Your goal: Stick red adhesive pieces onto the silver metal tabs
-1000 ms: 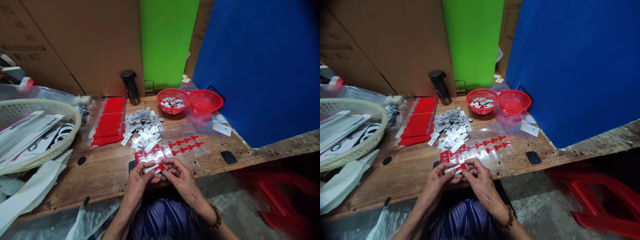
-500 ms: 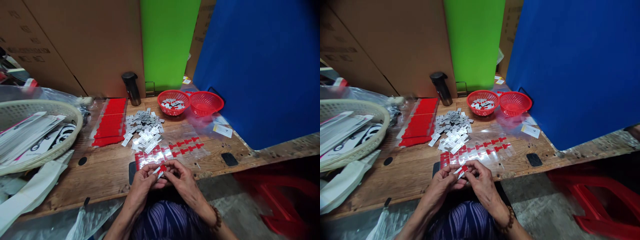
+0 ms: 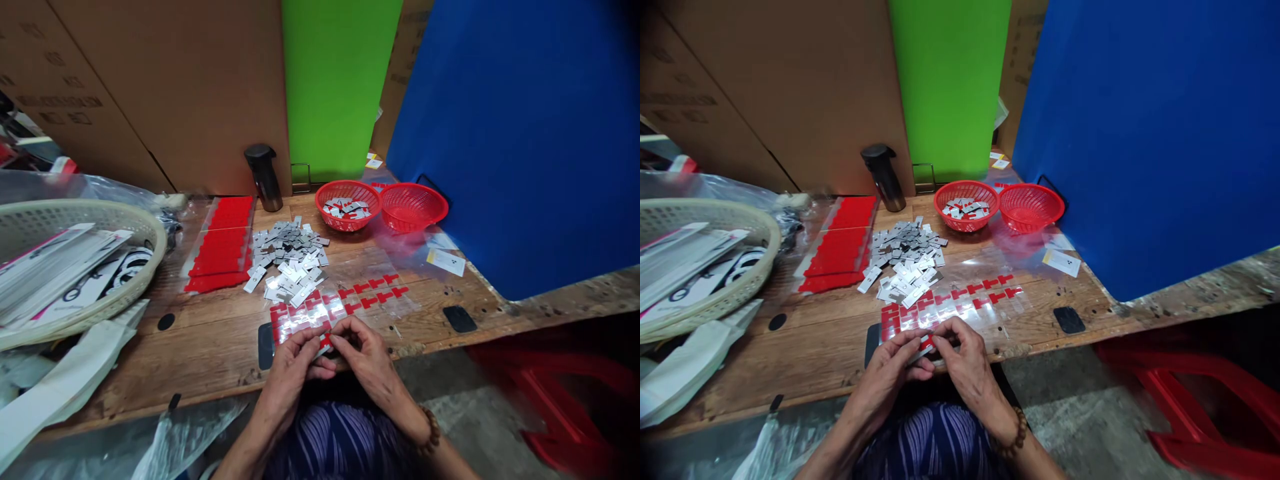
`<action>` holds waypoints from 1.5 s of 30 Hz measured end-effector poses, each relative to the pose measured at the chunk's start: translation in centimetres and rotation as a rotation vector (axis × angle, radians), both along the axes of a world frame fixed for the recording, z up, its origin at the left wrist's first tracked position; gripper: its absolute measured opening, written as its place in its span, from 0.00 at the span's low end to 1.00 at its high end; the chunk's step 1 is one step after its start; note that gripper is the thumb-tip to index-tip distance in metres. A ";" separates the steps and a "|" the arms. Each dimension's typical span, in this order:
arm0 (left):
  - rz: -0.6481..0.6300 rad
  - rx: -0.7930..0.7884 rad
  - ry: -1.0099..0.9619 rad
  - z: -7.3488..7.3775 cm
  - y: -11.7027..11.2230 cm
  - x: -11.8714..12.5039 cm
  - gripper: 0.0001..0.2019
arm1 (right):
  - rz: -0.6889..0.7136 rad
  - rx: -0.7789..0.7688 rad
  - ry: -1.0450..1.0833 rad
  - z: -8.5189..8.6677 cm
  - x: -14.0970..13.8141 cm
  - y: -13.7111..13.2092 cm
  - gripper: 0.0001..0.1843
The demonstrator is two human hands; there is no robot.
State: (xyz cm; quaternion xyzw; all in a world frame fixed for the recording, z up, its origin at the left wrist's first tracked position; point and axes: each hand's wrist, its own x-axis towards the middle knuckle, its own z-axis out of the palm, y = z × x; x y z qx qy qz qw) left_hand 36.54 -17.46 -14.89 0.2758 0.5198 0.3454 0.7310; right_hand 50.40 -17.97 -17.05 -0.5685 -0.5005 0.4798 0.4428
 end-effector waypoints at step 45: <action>-0.034 0.572 0.590 0.0 -1.0 0.8 0.10 | 0.057 0.451 -0.632 -0.8 -2.1 -1.3 0.10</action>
